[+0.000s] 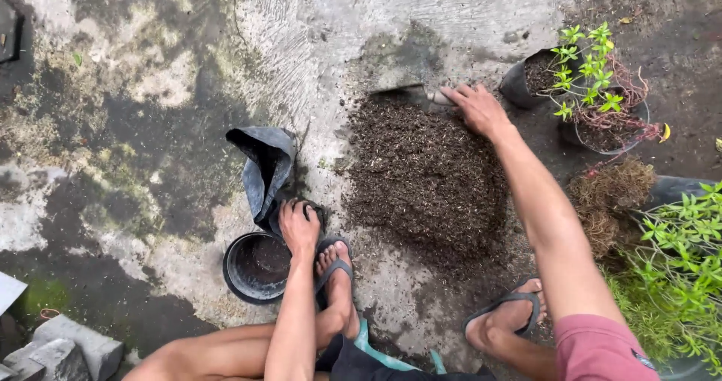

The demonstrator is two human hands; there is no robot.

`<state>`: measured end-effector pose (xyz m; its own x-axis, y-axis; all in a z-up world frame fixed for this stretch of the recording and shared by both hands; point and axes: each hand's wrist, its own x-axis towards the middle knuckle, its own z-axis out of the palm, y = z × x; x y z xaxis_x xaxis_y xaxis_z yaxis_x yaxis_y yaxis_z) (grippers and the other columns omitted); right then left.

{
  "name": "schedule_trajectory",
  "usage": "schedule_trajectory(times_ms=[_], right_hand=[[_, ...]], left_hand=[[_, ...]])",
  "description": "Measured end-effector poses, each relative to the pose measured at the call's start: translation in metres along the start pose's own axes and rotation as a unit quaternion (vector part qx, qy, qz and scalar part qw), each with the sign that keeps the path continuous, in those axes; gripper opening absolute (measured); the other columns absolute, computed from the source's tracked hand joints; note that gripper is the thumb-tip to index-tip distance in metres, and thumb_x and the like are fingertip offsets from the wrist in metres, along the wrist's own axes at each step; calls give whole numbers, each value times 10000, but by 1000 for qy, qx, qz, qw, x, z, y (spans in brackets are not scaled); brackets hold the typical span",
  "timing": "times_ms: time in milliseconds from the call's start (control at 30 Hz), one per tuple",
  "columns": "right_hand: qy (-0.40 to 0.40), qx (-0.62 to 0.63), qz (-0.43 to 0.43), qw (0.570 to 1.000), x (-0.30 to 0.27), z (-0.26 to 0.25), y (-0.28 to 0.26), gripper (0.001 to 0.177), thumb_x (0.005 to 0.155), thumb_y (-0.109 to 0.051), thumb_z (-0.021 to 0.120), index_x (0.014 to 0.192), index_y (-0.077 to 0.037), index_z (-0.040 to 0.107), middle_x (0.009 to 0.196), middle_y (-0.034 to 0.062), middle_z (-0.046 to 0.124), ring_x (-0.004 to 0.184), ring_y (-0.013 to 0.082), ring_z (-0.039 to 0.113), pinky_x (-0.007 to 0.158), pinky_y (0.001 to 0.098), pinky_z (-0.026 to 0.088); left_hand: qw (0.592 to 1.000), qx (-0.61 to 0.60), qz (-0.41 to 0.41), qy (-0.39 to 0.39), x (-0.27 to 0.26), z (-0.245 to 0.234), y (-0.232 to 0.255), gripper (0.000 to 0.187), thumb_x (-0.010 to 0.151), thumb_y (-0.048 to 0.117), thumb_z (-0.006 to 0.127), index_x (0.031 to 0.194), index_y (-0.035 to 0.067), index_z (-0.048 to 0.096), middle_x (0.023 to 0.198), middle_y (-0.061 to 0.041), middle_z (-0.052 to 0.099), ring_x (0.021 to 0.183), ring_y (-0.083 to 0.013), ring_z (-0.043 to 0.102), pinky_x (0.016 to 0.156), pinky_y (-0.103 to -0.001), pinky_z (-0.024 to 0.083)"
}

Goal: A person sits on the ground and uses a hand trowel to mix and prepare a pile of potting soil.

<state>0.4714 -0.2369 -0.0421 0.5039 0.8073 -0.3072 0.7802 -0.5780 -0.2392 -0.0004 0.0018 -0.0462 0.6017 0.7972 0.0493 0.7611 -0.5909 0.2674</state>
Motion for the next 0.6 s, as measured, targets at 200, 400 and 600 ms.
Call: schedule_trajectory(times_ms=[200,400,600], right_hand=[[34,-92,-99,990,-85,-8,31,481,1013,-235,567,1487,-244,482,1181,98,623,979,397,631,812,459,639],[20,-14,-82,996,-137,-19,33,552,1021,-230,511,1561,-163,417,1235,121,619,1178,290,592,978,403,461],[51,27,40,998,-168,-20,71,607,1014,-238,583,1602,-238,434,1270,109,607,1062,355,634,943,466,538]], left_hand=[[1000,4,3,-3,-5,4,-5,169,835,226,665,935,142,773,1101,-104,730,1222,-310,655,1050,-437,504],[1000,6,5,-3,-8,6,-5,179,827,231,667,926,129,775,1082,-113,736,1205,-309,661,1049,-432,505],[1000,15,-8,0,-5,7,4,182,831,221,676,935,109,775,1106,-110,736,1231,-301,648,1051,-432,497]])
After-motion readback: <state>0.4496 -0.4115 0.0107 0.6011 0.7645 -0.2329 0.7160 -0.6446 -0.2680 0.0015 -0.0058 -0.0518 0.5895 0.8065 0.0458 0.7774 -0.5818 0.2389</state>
